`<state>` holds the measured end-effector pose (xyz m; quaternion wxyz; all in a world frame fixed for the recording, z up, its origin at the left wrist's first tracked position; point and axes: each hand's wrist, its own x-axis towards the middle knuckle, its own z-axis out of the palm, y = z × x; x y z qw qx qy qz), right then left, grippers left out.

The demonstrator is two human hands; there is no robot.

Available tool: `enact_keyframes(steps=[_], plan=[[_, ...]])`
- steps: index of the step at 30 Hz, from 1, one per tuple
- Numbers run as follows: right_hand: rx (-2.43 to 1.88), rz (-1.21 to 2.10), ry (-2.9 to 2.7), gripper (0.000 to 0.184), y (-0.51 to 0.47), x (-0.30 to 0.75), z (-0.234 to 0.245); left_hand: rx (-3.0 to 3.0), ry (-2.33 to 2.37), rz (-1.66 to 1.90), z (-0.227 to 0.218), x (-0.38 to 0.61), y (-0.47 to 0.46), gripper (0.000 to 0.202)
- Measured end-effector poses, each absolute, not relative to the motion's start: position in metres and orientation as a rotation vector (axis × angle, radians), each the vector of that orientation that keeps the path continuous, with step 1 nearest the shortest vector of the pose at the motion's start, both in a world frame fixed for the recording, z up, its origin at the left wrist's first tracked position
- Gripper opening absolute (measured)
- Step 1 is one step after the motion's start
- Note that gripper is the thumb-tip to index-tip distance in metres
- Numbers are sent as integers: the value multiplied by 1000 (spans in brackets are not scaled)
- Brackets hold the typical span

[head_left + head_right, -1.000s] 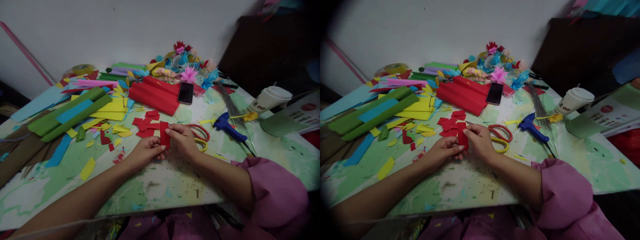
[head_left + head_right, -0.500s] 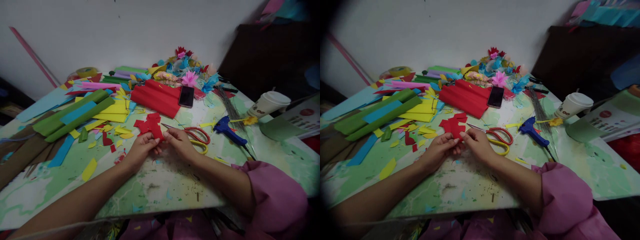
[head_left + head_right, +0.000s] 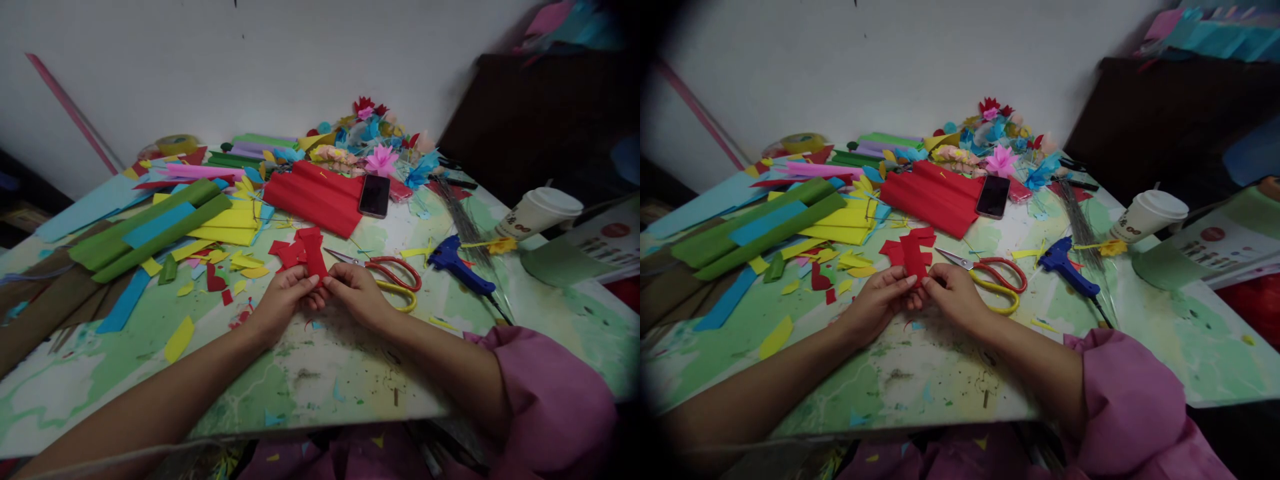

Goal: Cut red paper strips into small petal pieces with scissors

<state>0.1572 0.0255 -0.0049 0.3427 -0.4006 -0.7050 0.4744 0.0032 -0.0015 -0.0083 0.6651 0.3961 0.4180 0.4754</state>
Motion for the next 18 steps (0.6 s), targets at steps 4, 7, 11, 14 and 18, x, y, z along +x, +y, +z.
enact_keyframes(steps=[4,7,11,14,18], plan=[[-1031,1216,-1847,23,26,158,-7,883,971,1086,-9,4,-1,23],[-1008,1192,-1859,28,27,159,-9,963,1019,1082,-8,4,-1,23],[-1005,1200,-1851,34,27,159,-12,1065,1077,1046,-5,4,-1,21],[-1025,1212,-1834,32,27,158,-13,1063,1088,1039,-4,4,-1,21],[-1045,1237,-1824,30,27,157,-13,1025,1094,1043,-6,5,0,27]])
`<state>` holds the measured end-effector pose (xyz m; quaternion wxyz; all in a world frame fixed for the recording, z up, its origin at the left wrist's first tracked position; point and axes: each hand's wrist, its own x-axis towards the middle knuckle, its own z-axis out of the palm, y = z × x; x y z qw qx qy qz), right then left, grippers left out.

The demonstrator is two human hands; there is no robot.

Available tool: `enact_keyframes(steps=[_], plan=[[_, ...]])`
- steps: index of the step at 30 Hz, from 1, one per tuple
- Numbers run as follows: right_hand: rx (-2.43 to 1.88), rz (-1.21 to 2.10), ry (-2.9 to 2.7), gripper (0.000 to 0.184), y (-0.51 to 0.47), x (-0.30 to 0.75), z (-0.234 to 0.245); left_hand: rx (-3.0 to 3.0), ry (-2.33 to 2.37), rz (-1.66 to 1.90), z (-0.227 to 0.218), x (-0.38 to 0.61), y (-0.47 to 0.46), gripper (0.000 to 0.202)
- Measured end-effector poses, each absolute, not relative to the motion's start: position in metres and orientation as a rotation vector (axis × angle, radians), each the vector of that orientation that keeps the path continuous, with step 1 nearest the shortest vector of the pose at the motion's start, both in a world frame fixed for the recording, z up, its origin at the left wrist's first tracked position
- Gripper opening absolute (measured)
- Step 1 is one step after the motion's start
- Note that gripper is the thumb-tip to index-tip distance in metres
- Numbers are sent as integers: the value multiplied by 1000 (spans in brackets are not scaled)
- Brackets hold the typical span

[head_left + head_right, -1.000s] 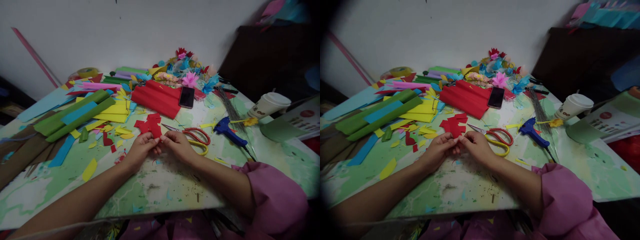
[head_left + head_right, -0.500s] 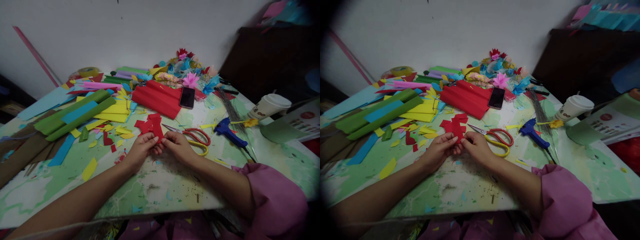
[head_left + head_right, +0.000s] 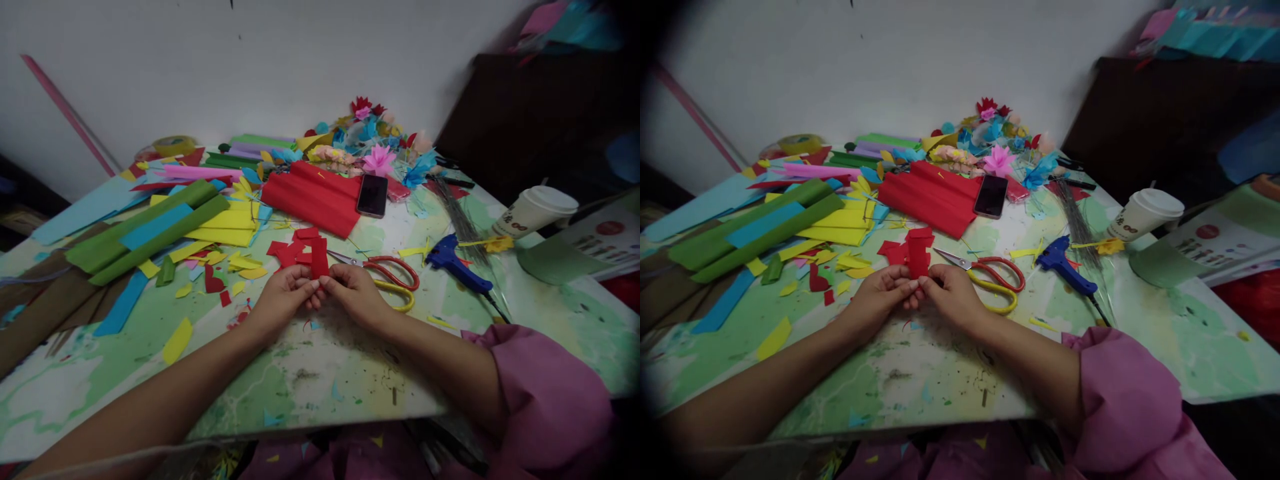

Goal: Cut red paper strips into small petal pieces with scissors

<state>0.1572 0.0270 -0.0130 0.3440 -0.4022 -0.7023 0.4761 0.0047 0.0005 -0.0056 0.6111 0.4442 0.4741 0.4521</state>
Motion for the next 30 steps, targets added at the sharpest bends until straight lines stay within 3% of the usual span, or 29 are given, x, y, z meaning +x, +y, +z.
enact_keyframes(steps=[7,22,30], plan=[[-991,1273,-1616,29,33,161,-10,976,1083,939,-6,4,-2,39],[-982,1208,-1626,32,33,162,-7,1168,1009,784,-10,0,-8,16],[-939,1000,-1798,32,24,160,0,1234,1122,804,-12,3,-8,41]])
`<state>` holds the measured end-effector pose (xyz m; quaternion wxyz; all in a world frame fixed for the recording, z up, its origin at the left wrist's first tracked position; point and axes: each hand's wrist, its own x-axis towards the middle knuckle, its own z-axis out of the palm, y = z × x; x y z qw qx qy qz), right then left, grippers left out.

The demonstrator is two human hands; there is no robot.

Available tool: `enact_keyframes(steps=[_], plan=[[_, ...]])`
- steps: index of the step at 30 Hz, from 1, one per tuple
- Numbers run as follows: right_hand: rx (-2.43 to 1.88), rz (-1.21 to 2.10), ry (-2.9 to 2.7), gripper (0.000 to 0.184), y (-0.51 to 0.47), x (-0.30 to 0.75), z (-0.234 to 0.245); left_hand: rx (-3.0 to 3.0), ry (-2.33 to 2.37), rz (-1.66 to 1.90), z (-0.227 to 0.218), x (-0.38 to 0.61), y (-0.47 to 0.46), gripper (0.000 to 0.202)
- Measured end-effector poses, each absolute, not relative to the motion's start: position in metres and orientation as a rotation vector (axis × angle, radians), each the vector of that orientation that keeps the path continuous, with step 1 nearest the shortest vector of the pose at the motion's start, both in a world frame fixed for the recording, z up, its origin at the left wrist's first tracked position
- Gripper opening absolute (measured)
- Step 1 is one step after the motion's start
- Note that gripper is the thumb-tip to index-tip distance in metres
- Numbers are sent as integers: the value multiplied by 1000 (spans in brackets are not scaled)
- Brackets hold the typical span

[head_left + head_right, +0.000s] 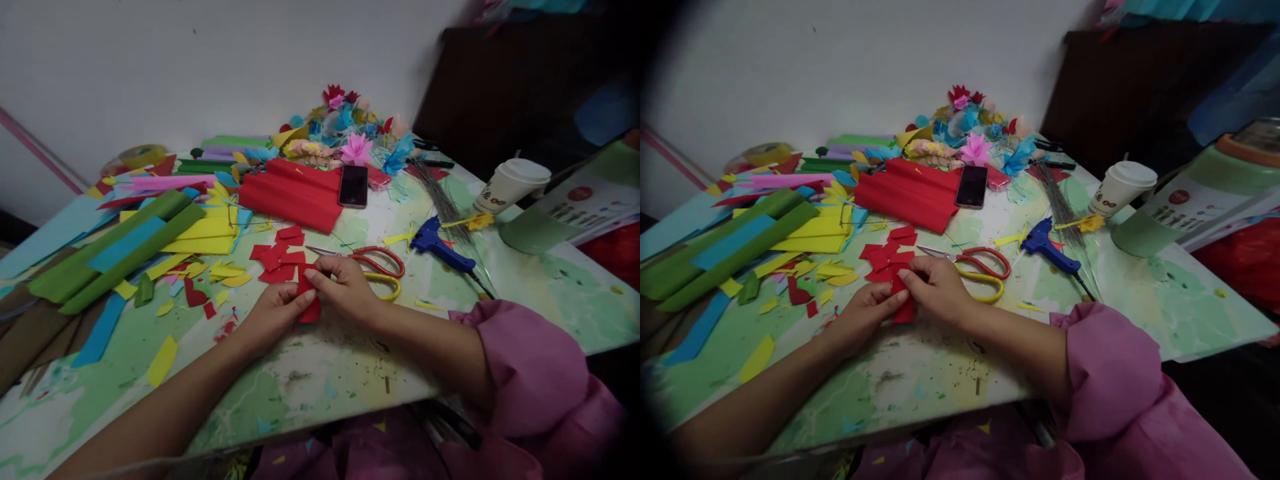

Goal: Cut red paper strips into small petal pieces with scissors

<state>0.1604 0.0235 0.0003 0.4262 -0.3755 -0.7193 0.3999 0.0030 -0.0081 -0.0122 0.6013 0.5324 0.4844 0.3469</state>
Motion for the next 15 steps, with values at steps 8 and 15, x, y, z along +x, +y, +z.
enact_keyframes(steps=[8,15], plan=[[-1015,1014,-1718,33,23,162,0,1238,1145,751,-7,6,-10,38],[-986,1069,-1607,31,20,160,1,1172,1047,707,-2,8,-10,34]])
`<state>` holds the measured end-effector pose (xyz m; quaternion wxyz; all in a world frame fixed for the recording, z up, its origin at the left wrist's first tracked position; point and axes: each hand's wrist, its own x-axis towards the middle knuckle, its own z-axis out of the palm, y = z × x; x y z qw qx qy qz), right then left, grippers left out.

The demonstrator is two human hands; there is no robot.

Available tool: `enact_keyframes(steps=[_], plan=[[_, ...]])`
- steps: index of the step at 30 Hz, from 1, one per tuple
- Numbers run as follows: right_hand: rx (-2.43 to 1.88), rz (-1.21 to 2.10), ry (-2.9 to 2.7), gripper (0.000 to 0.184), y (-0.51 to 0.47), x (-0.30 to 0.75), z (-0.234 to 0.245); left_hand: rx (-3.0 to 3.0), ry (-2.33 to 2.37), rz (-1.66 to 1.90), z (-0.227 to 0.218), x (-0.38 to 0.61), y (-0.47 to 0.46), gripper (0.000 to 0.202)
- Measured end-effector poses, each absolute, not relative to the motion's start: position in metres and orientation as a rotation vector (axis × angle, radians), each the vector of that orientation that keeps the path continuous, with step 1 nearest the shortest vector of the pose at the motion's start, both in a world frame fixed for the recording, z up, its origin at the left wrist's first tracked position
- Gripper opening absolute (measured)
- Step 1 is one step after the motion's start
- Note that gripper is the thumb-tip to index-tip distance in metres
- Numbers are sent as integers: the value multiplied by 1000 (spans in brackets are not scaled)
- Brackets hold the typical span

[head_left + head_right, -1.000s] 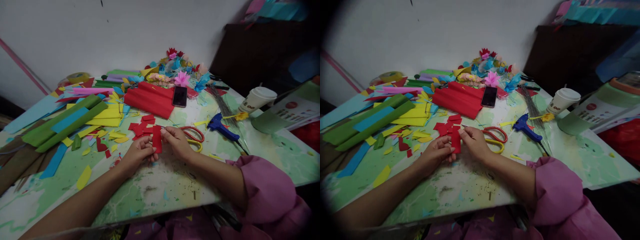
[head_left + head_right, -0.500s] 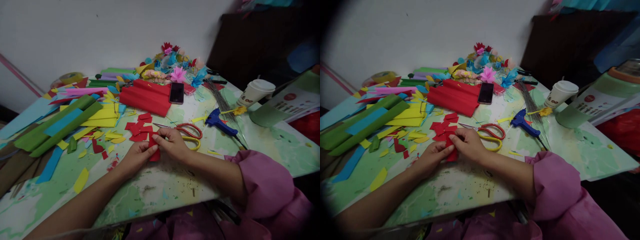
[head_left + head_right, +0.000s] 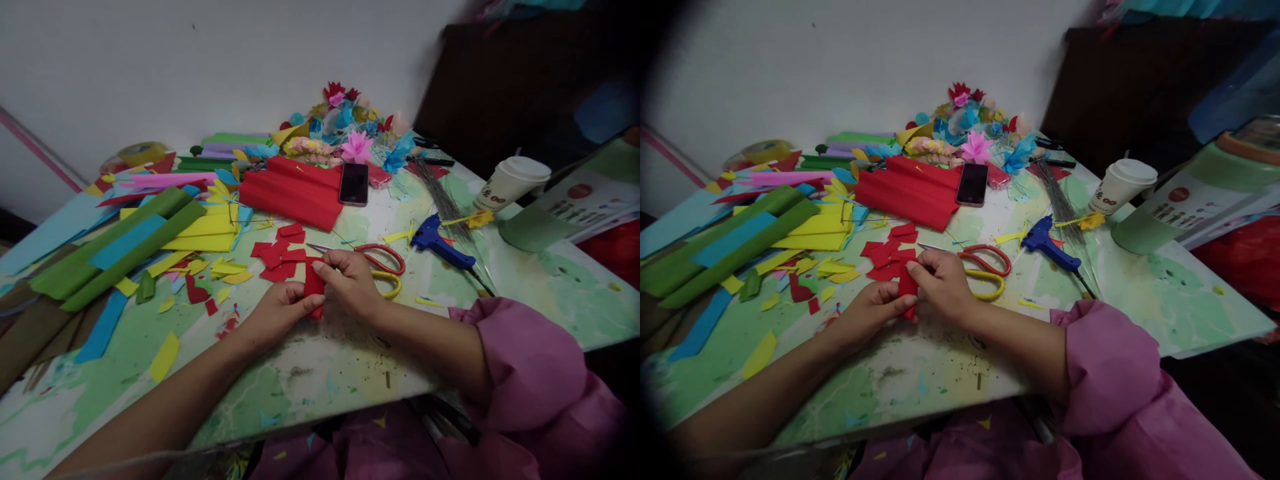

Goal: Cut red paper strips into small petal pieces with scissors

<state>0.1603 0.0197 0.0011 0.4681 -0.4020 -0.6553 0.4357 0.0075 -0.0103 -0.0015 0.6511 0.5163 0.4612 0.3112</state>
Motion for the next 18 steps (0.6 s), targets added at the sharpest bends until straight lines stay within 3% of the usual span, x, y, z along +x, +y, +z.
enact_keyframes(steps=[9,18], plan=[[-970,1125,-1555,29,23,160,-2,1175,1104,758,-2,9,-12,35],[-1024,1095,-1841,39,23,161,-1,776,1073,1186,-6,10,-8,23]])
